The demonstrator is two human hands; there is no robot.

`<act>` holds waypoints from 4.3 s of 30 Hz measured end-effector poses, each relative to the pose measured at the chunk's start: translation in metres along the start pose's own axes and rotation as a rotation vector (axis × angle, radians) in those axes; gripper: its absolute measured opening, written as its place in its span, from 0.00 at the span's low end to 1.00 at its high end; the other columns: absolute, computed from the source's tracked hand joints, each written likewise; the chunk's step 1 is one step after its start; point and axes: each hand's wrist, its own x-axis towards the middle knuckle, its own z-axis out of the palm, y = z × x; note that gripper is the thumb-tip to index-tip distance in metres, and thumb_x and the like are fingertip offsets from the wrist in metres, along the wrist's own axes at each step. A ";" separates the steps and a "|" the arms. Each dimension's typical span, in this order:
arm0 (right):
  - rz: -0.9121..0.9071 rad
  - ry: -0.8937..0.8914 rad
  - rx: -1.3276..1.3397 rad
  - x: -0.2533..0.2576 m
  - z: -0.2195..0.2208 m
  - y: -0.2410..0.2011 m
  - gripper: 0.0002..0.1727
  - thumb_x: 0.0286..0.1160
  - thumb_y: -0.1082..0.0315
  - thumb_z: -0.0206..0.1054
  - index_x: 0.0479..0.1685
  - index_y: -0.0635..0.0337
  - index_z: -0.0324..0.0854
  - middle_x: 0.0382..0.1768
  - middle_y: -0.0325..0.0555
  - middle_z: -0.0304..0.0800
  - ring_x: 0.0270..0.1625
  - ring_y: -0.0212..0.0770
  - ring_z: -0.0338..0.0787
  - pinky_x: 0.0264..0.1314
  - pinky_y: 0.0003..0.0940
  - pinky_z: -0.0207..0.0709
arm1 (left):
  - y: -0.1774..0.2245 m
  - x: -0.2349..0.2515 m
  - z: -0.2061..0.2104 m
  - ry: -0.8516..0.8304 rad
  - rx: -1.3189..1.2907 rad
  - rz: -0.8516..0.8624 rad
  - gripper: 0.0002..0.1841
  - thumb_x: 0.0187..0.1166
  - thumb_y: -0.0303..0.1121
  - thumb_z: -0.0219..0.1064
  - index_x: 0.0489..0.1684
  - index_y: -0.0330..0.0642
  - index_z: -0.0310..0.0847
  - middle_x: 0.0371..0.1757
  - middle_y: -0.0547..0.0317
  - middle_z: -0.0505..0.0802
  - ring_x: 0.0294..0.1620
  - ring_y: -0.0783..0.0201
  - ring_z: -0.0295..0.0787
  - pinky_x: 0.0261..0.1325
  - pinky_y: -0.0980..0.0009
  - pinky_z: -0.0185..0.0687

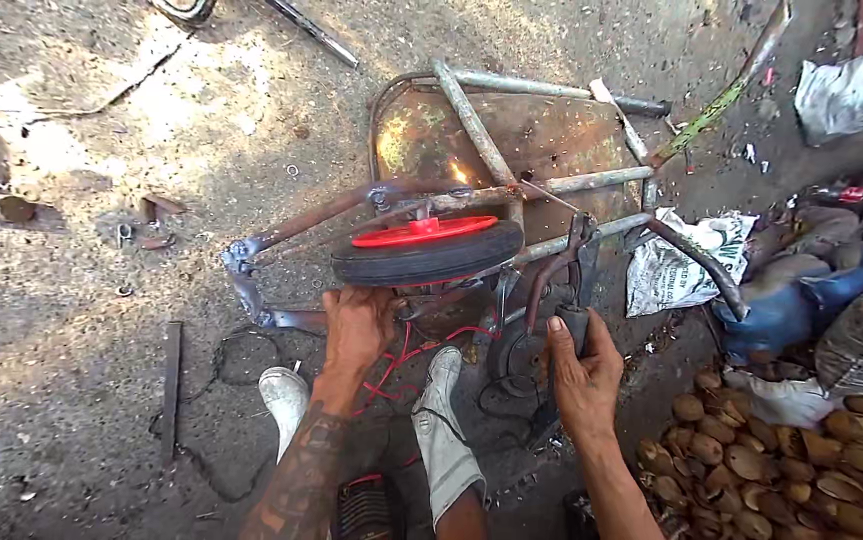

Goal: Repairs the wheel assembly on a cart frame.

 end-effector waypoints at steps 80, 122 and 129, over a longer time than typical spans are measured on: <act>-0.196 -0.856 -0.034 -0.164 0.015 -0.046 0.28 0.77 0.56 0.73 0.65 0.73 0.84 0.47 0.62 0.93 0.49 0.44 0.93 0.59 0.35 0.85 | 0.004 0.001 -0.002 -0.013 0.044 0.004 0.16 0.84 0.45 0.66 0.31 0.46 0.91 0.37 0.58 0.93 0.48 0.53 0.88 0.56 0.51 0.71; -0.187 -0.844 -0.046 -0.171 0.024 -0.047 0.28 0.77 0.55 0.73 0.65 0.72 0.83 0.48 0.62 0.94 0.51 0.46 0.94 0.60 0.40 0.85 | 0.009 0.002 -0.008 -0.069 -0.040 -0.057 0.12 0.82 0.41 0.69 0.40 0.44 0.94 0.45 0.54 0.96 0.51 0.50 0.90 0.59 0.46 0.76; -0.193 -0.833 -0.073 -0.170 0.026 -0.046 0.29 0.77 0.54 0.73 0.66 0.71 0.84 0.46 0.62 0.94 0.48 0.45 0.93 0.57 0.37 0.85 | 0.005 0.002 -0.003 -0.028 0.046 -0.006 0.15 0.83 0.44 0.65 0.32 0.46 0.91 0.40 0.58 0.95 0.49 0.53 0.89 0.59 0.49 0.73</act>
